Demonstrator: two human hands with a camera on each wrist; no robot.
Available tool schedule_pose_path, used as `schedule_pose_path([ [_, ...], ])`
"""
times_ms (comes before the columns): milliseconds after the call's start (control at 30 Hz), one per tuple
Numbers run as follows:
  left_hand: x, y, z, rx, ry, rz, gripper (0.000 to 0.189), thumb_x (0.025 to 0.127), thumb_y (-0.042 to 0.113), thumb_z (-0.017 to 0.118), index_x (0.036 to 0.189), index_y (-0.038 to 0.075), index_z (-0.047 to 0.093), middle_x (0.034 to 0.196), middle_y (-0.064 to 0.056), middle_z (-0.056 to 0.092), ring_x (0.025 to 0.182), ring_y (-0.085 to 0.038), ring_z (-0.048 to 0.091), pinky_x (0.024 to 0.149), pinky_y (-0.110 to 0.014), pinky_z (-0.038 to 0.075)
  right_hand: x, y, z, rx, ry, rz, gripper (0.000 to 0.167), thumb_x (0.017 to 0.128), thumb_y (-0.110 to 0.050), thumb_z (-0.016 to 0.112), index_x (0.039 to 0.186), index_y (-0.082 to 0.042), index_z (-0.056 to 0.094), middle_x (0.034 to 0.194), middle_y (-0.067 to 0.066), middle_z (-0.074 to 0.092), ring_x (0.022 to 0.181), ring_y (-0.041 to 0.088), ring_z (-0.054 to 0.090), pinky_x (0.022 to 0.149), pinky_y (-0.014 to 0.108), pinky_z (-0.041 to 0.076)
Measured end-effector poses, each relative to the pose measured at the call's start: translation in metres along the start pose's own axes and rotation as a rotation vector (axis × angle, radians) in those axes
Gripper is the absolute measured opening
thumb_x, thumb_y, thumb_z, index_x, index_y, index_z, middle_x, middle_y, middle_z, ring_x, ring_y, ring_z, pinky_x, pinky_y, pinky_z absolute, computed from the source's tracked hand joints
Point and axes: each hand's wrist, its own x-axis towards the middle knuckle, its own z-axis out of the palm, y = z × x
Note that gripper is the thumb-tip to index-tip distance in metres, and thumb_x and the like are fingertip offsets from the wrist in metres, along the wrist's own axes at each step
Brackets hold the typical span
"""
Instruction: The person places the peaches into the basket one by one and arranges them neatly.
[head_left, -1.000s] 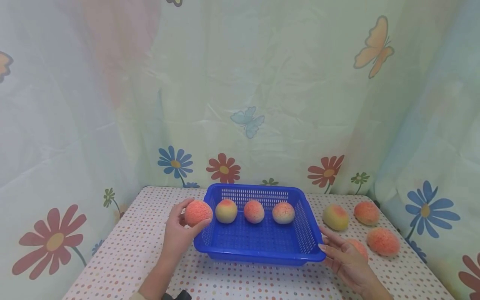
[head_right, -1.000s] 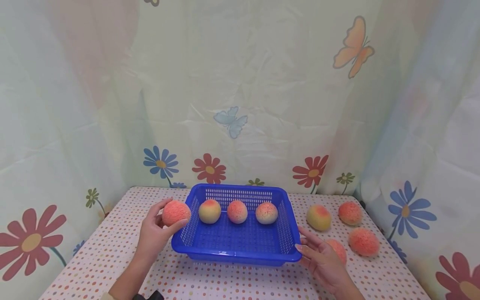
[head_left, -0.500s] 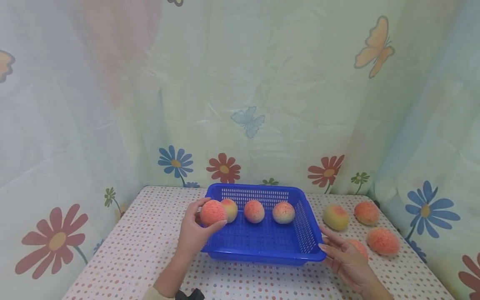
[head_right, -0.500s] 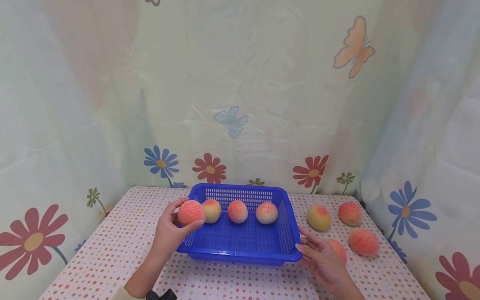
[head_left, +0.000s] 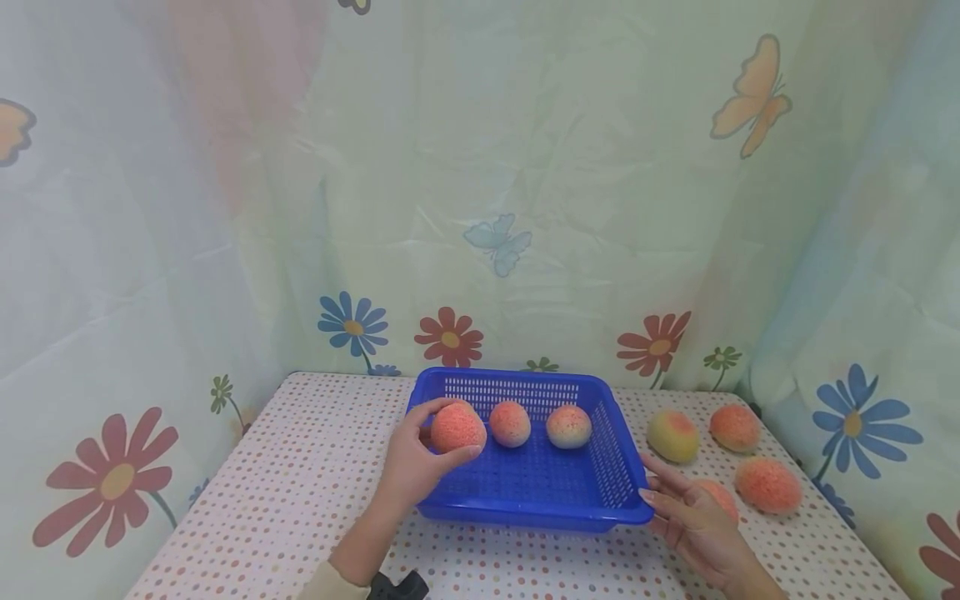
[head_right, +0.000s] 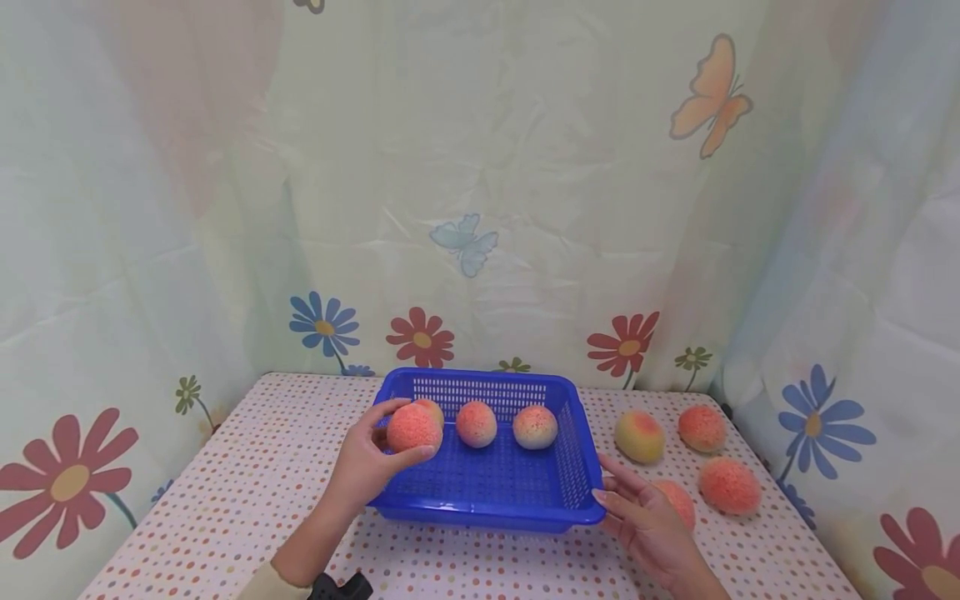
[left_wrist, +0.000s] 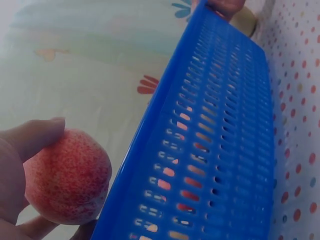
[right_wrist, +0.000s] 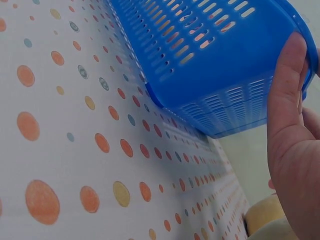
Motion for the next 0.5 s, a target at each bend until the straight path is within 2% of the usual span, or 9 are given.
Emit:
schedule_pose_path([
  [267, 0.006, 0.004, 0.015, -0.024, -0.075, 0.0, 0.07, 0.075, 0.037, 0.092, 0.136, 0.025, 0.06, 0.132, -0.002, 0.063, 0.103, -0.021, 0.064, 0.084, -0.036, 0.062, 0.001, 0.0, 0.0, 0.017, -0.009, 0.01, 0.046, 0.107, -0.007, 0.051, 0.128, -0.045, 0.065, 0.119, -0.002, 0.07, 0.107, 0.013, 0.072, 0.095, 0.031, 0.061],
  [500, 0.012, 0.01, 0.029, -0.045, -0.12, 0.041, 0.068, 0.075, 0.036, 0.092, 0.135, 0.022, 0.062, 0.134, 0.0, 0.062, 0.105, -0.021, 0.065, 0.085, -0.036, 0.062, 0.001, -0.001, 0.0, 0.012, 0.014, 0.016, 0.046, 0.106, -0.007, 0.051, 0.126, -0.047, 0.066, 0.118, -0.002, 0.07, 0.106, 0.014, 0.072, 0.094, 0.032, 0.062],
])
